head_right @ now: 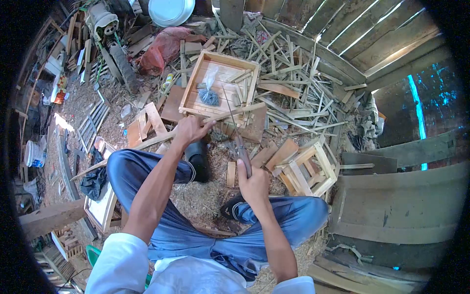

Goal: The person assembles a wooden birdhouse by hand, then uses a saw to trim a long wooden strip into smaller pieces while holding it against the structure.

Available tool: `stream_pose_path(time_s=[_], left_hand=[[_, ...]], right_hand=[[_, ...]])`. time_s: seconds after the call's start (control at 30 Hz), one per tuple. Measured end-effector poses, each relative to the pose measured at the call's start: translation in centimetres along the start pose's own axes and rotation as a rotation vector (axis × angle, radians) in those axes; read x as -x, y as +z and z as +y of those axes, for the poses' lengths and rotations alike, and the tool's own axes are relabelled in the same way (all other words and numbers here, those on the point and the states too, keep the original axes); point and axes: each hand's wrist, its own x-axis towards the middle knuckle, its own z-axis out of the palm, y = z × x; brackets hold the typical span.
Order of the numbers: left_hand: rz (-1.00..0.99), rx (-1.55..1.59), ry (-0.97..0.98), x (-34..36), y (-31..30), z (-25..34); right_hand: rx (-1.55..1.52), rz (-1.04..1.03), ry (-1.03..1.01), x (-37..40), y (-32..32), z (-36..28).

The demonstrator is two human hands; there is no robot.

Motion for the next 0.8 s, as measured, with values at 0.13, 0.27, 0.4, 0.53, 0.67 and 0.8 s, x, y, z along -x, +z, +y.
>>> stream_pose_path(time_s=[0.13,0.27,0.4,0.53,0.67,0.8], left_hand=[[-0.001,0.027,-0.003,-0.2,-0.3,-0.1],[0.039,-0.011,-0.002,0.0,-0.1,0.0],[0.006,0.034,0.026,0.4,0.0,0.2],[0.033,-0.007,0.01,0.2,-0.2,0.1],[0.092,-0.019,0.035,0.8,0.1,0.4],[0.123,0.006,0.059,1.3,0.6,0.3]], right_hand=[[-0.065,0.087,-0.084,2.5,-1.2,-0.8],[0.03,-0.015,0.057,2.6,-2.0,-1.5],[0.033,0.003,0.104,2.6,-3.9,-2.3],[0.011,0.02,0.011,4.5,-2.4,-0.3],[0.038,0.04,0.041,5.0,-2.2,-1.0],[-0.052,0.094,0.01,5.0,-3.8,1.4]])
